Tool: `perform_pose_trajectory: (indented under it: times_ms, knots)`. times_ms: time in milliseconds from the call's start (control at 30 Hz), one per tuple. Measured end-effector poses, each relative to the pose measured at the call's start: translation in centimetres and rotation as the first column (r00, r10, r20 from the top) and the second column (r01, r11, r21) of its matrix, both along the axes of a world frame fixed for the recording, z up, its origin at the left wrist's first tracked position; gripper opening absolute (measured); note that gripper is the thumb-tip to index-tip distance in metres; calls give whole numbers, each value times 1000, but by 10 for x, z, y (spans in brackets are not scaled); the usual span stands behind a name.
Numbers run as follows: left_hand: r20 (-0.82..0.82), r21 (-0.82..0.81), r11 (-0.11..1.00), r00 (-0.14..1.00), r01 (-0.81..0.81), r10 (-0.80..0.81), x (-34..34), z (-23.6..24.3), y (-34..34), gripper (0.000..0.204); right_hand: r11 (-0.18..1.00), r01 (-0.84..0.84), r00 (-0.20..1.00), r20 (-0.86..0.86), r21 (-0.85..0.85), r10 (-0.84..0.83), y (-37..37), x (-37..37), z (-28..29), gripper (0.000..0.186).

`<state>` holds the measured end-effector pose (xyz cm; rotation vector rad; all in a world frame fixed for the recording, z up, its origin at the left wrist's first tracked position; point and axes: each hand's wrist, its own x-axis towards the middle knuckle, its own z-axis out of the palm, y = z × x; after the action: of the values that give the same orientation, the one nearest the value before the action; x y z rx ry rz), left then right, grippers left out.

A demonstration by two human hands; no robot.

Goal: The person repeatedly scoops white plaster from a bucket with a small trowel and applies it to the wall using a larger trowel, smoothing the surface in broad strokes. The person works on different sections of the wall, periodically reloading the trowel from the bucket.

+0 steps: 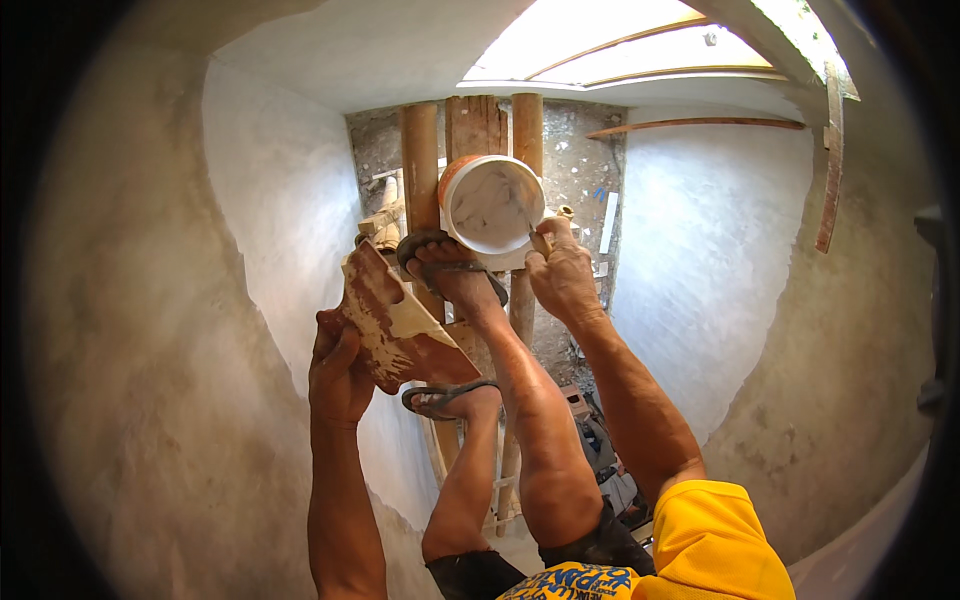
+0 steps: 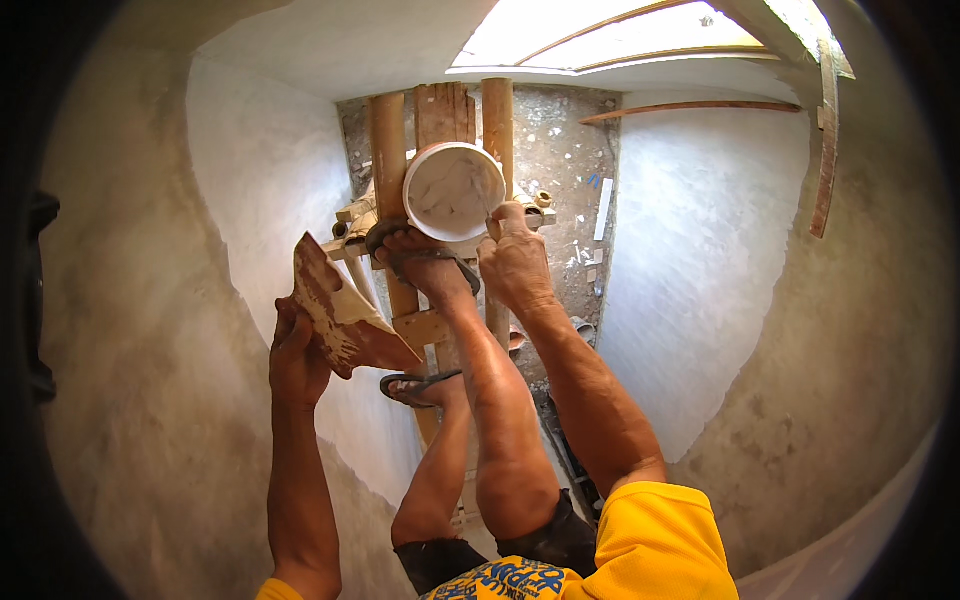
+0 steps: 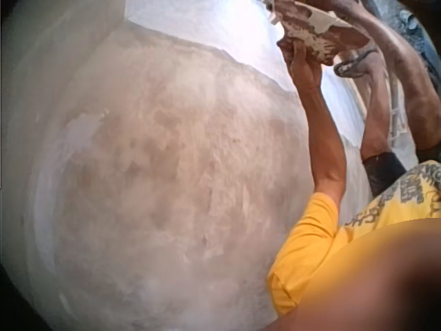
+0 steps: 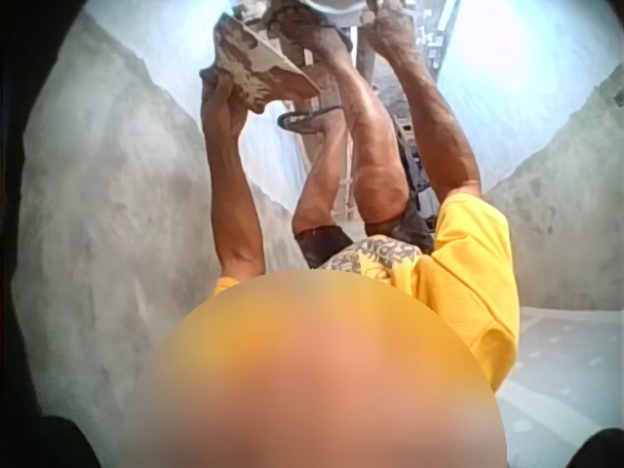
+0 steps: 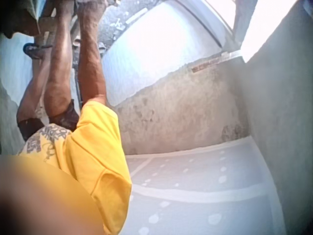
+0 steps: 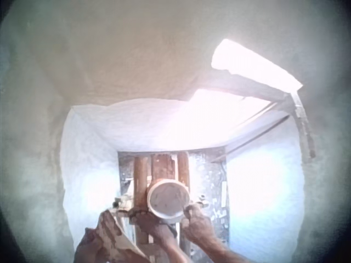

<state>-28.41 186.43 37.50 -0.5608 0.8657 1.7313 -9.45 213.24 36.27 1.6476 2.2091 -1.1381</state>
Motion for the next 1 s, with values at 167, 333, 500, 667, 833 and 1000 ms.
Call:
perform_pose_trajectory:
  times_ms: [167, 333, 500, 667, 833, 1000]
  knots:
    - [-55, 4, 1000, 998, -9, 9, -4, 4, -16, 28, 935, -299, 954, 46, 188, 296, 0, -17, -12, 31]
    - [-76, 18, 997, 994, -77, 78, 0, -2, -22, 29, 906, -413, 903, 171, 94, 394, -4, -38, -28, 37]
    - [-37, 92, 988, 991, -125, 129, 5, -5, -33, 25, 887, -309, 917, -140, 342, 373, -39, -27, 8, 40]
    - [63, 192, 858, 879, -476, 473, 0, 16, -24, 28, 885, -167, 932, -363, -435, -3, -106, -28, 83, 42]
    - [-20, 202, 849, 865, -488, 502, -3, 55, 2, 28, 642, -96, 799, -443, -761, -406, -144, -71, 108, 48]
    - [-126, 286, 845, 856, -452, 501, -17, 112, -11, 20, 597, -89, 601, -521, -797, -606, -171, -122, 148, 23]
